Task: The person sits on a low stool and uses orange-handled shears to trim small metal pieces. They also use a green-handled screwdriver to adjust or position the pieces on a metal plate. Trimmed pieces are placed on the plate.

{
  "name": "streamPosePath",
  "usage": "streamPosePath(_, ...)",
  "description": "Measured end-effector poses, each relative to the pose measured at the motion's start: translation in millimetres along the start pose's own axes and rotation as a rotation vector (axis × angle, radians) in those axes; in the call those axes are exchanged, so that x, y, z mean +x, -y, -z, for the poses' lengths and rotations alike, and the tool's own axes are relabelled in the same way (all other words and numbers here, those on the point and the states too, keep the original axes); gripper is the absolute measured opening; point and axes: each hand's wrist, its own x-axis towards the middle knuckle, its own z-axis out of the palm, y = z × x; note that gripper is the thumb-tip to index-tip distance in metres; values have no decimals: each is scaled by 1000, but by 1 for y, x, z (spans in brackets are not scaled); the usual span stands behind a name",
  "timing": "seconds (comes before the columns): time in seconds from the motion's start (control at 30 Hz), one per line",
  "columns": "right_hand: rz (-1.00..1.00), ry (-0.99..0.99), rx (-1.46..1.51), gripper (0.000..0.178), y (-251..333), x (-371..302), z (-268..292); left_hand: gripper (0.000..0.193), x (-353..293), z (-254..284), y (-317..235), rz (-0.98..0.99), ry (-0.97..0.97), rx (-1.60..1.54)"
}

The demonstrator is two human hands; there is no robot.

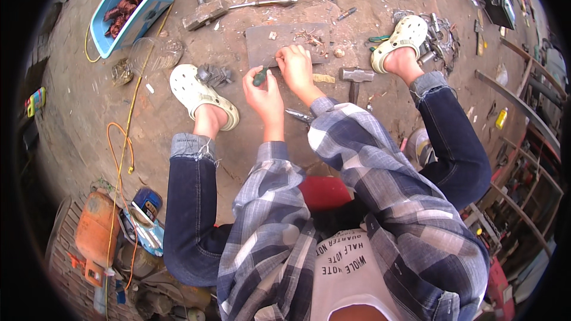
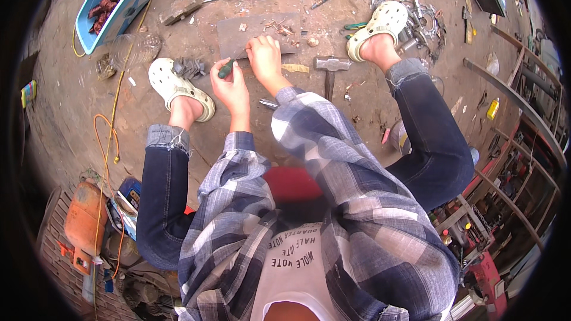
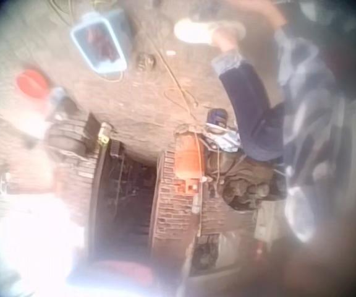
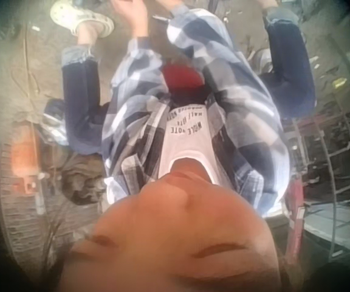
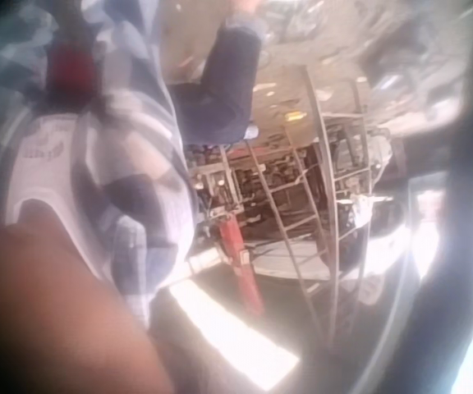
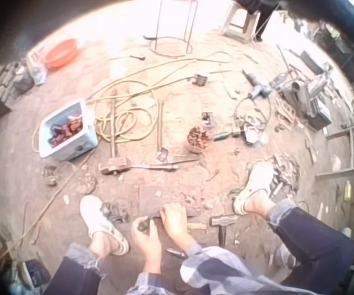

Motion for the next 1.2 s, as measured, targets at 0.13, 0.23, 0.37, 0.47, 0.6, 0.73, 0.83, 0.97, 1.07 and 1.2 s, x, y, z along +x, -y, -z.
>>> streamPosePath(0.13,6,1,7,10,1,0,0,21,0,-1,1,6,12,-29)
streamPosePath(0.23,4,4,4,10,0,0,0,22,1,-2,-2,23,29,-21)
streamPosePath(0.37,-14,24,-16,10,0,1,-1,22,4,0,-8,-35,66,138)
streamPosePath(0.47,-27,40,-28,10,2,1,-1,21,9,0,-13,-63,102,216)
streamPosePath(0.6,-37,65,-26,11,3,1,1,20,17,1,-17,-40,138,251)
streamPosePath(0.73,-25,48,-33,10,3,2,0,20,22,1,-26,-6,173,246)
streamPosePath(0.83,-21,42,-45,10,3,2,0,20,24,1,-26,-7,189,241)
streamPosePath(0.97,-4,40,-56,9,4,3,1,21,24,3,-23,-14,215,206)
streamPosePath(1.07,14,28,-59,8,4,3,0,22,26,6,-22,-22,246,209)
streamPosePath(1.2,12,91,-36,11,4,5,4,23,32,8,-19,-50,276,215)
